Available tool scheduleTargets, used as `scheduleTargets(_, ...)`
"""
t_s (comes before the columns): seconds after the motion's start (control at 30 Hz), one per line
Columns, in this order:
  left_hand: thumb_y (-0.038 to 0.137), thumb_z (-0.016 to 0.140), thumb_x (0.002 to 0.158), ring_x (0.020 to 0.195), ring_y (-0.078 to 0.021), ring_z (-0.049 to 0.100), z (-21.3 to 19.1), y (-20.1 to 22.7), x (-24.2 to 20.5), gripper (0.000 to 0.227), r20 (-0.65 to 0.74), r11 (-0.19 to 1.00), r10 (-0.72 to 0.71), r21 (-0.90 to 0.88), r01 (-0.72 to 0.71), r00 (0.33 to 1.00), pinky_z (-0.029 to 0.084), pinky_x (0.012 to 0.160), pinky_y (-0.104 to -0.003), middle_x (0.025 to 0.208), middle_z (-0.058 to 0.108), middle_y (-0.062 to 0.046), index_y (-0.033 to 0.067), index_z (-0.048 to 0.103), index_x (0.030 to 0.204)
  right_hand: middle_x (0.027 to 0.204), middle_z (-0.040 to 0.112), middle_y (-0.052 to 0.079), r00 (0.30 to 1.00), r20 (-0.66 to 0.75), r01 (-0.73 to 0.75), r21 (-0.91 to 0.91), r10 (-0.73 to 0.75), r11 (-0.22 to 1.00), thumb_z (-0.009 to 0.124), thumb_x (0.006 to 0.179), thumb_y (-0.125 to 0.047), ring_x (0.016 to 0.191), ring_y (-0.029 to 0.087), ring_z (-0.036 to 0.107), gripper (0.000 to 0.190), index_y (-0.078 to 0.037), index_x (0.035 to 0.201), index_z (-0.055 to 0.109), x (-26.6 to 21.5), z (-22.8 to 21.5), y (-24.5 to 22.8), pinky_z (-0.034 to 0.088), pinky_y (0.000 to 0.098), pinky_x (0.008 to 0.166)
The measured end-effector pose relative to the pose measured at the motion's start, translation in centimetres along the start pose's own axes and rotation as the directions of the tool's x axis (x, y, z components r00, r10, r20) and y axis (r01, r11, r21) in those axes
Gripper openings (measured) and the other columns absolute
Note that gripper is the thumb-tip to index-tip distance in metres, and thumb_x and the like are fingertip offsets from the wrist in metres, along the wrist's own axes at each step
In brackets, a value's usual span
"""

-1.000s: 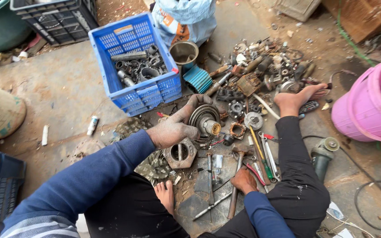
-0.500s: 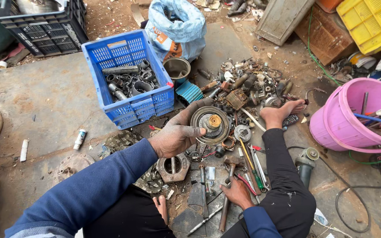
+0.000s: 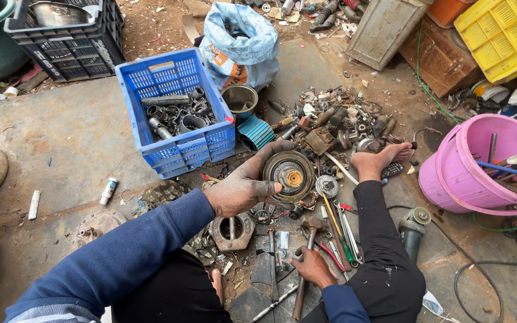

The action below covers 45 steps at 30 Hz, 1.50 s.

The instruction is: The person sits on the floor and disassembles a motor component using a screwdriver and pliers. They then use a hammer and metal rod to strike the part on a metal block, followed by wiping the component with a cloth.

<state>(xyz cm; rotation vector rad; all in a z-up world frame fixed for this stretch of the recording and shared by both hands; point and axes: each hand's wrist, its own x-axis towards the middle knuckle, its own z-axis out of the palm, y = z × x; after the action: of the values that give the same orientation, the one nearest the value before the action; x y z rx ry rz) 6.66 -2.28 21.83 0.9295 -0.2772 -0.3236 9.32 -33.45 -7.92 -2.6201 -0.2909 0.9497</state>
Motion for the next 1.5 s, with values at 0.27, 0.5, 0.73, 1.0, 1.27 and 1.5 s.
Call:
scheduleTargets(0.27,0.013,0.086,0.080,0.132,-0.0172,0.055,0.5,-0.7,1.6,0.082,-0.018,0.835,0.120,0.543,-0.092,0.993,0.046,0.116,-0.035,0.141,0.057,-0.007,0.0065,0.044,0.149,0.104,0.073,0.027,0.997,-0.043,0.072,0.048,-0.070,0.996,0.072,0.089,-0.046,0.094,0.037,0.075,0.058,-0.001,0.125,0.063,1.9,1.6,1.9,0.058,0.0460,0.089)
scheduleTargets(0.5,0.026,0.083,0.085,0.115,-0.0143,0.066,-0.5,-2.1,2.3,0.058,-0.146,0.861,0.120,0.508,-0.030,0.982,0.056,0.105,-0.030,0.124,0.071,-0.005,0.0022,0.063,0.134,0.101,0.071,0.027,0.747,-0.664,0.197,0.278,0.040,0.940,0.079,0.087,-0.032,0.094,0.044,0.069,0.047,0.003,0.117,0.068,6.5,-1.0,7.9,0.055,0.0472,0.078)
scheduleTargets(0.73,0.025,0.078,0.091,0.121,-0.0160,0.063,-1.7,-1.3,1.2,0.048,-0.187,0.710,0.228,0.703,-0.031,0.956,0.057,0.105,-0.032,0.133,0.060,-0.006,0.0017,0.066,0.131,0.106,0.075,0.020,0.684,-0.715,0.042,0.235,0.143,0.971,0.065,0.094,-0.013,0.102,0.038,0.071,0.022,-0.003,0.113,0.070,9.4,-4.8,10.9,0.056,0.0480,0.092)
scheduleTargets(1.0,0.029,0.083,0.086,0.123,-0.0221,0.061,-2.6,-1.1,0.7,0.061,-0.288,0.880,0.035,0.463,0.107,0.957,0.051,0.109,-0.034,0.134,0.060,-0.018,0.0043,0.059,0.136,0.122,0.065,0.026,0.825,-0.515,-0.384,-0.210,0.232,0.899,0.060,0.097,-0.016,0.106,0.041,0.070,0.030,-0.002,0.123,0.063,10.8,-0.8,11.7,0.059,0.0485,0.089)
scheduleTargets(1.27,0.022,0.093,0.069,0.114,-0.0270,0.068,-2.5,-1.4,0.7,0.048,-0.167,0.360,0.318,0.932,0.044,0.933,0.056,0.100,-0.039,0.121,0.064,-0.011,0.0076,0.072,0.109,0.113,0.070,0.025,0.862,-0.456,-0.306,-0.124,0.220,0.944,0.066,0.091,-0.030,0.103,0.043,0.070,0.037,-0.004,0.117,0.066,5.7,-3.6,7.1,0.056,0.0533,0.088)
scheduleTargets(1.5,0.028,0.093,0.072,0.113,-0.0321,0.066,-2.8,-0.5,0.8,0.040,-0.078,0.194,0.447,0.981,-0.011,0.891,0.055,0.098,-0.044,0.122,0.063,-0.012,0.0165,0.077,0.107,0.080,0.076,0.016,0.865,-0.490,0.118,0.405,0.107,0.907,0.059,0.099,-0.028,0.069,0.024,0.076,0.040,-0.005,0.132,0.063,-8.5,-8.8,-0.8,0.059,0.0405,0.061)
